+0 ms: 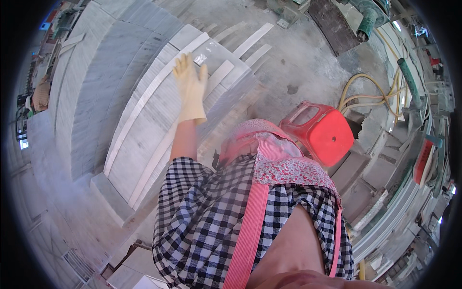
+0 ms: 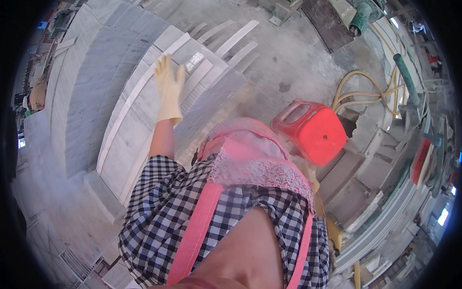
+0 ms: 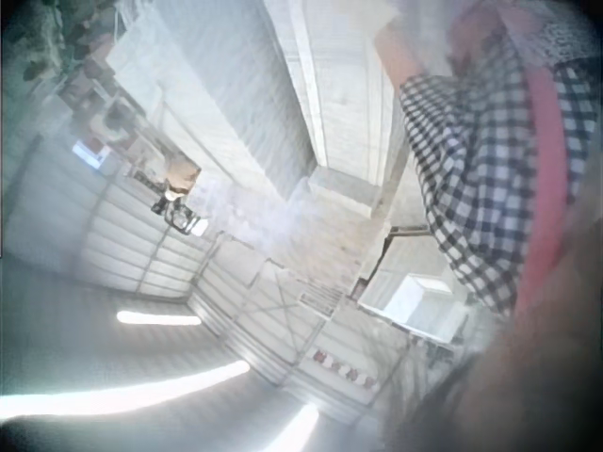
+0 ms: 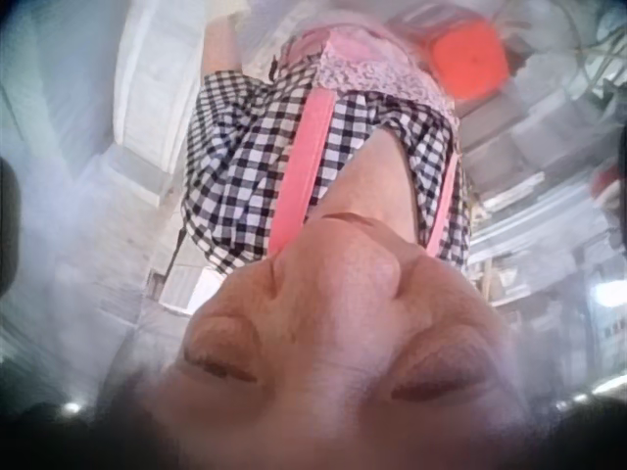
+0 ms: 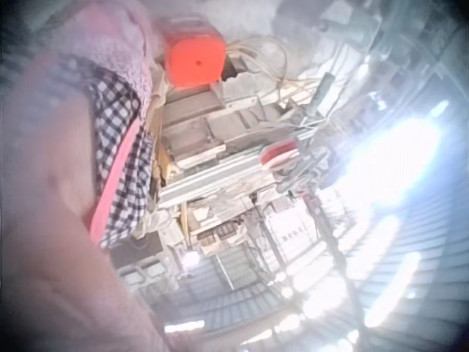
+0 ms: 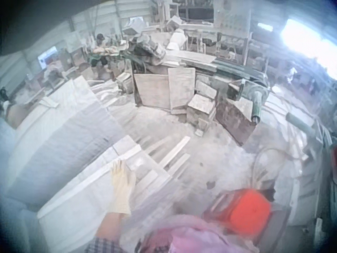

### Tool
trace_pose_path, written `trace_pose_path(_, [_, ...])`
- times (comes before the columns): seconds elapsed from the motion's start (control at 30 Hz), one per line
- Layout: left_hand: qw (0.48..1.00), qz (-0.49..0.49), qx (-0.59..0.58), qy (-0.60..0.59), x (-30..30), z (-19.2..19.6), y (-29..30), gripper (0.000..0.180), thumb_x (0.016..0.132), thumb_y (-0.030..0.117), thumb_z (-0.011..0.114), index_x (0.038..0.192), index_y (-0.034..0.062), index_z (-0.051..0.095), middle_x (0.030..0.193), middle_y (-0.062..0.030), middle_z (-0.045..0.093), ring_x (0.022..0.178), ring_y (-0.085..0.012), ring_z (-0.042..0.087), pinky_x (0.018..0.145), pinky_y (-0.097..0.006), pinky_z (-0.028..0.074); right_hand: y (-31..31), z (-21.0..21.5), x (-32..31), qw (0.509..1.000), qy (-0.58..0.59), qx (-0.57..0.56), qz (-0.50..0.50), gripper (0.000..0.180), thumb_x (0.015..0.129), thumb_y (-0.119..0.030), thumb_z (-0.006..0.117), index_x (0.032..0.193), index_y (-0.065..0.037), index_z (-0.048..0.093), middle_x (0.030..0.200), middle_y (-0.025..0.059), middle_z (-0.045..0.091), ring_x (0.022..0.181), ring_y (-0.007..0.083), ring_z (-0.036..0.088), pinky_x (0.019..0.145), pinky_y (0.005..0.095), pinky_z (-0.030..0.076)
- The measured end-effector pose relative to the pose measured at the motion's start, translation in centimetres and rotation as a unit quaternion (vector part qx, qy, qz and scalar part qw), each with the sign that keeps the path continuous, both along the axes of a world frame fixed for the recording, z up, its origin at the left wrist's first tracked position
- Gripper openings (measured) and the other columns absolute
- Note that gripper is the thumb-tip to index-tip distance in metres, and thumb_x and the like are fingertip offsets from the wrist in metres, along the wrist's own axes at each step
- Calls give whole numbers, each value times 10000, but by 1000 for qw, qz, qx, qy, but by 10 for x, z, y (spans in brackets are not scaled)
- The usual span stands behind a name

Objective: The person repeatedly picks up white rectangular plates from a conveyor, carries them to a nearby stack, and places them on top. The cycle repeats with the person returning to the conveyor to retrieve another plate and adding it to the stack.

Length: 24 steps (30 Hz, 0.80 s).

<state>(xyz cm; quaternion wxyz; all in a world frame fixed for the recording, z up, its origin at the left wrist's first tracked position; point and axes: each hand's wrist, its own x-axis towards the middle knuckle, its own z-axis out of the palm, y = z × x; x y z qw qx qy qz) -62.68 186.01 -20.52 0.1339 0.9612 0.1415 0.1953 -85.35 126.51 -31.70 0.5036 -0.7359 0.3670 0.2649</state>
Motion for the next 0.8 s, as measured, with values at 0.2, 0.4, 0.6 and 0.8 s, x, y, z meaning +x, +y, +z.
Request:
trace_pose_path(0.2, [992, 82, 88, -26, -47, -18, 27, 604, 945, 367, 540, 1427, 7, 480, 1496, -214, 449, 1421, -381, 355, 1184, -515, 216, -1, -2, 65, 979, -175, 55, -84, 363, 1015, -349, 544, 1190, -41, 626, 988, 105, 726, 874, 188, 693, 748, 302, 551])
trace_pose_path(0.4, [987, 124, 102, -20, -106, -42, 28, 562, 949, 362, 531, 1398, 25, 519, 1472, -186, 487, 1374, -375, 414, 1177, -509, 231, 18, 10, 94, 981, -181, 63, 15, 313, 998, -293, 587, 1157, -27, 630, 937, 111, 728, 810, 162, 693, 725, 265, 540])
trace_pose_path(0.6, [990, 118, 59, -50, -121, -42, 58, 478, 951, 255, 556, 1363, 14, 545, 1425, -201, 527, 1339, -398, 452, 1160, -508, 281, 30, 7, 167, 991, -97, 52, 81, 327, 986, -291, 595, 1168, -21, 624, 929, 108, 724, 796, 155, 678, 708, 251, 519])
trace_pose_path(0.8, [978, 155, 140, -1, -122, -36, 43, 412, 928, 192, 573, 1288, -7, 584, 1367, -196, 568, 1319, -389, 472, 1139, -473, 333, 19, -14, 297, 966, -61, 3, 252, 378, 991, -297, 566, 1219, 2, 605, 964, 133, 732, 823, 163, 677, 755, 270, 529])
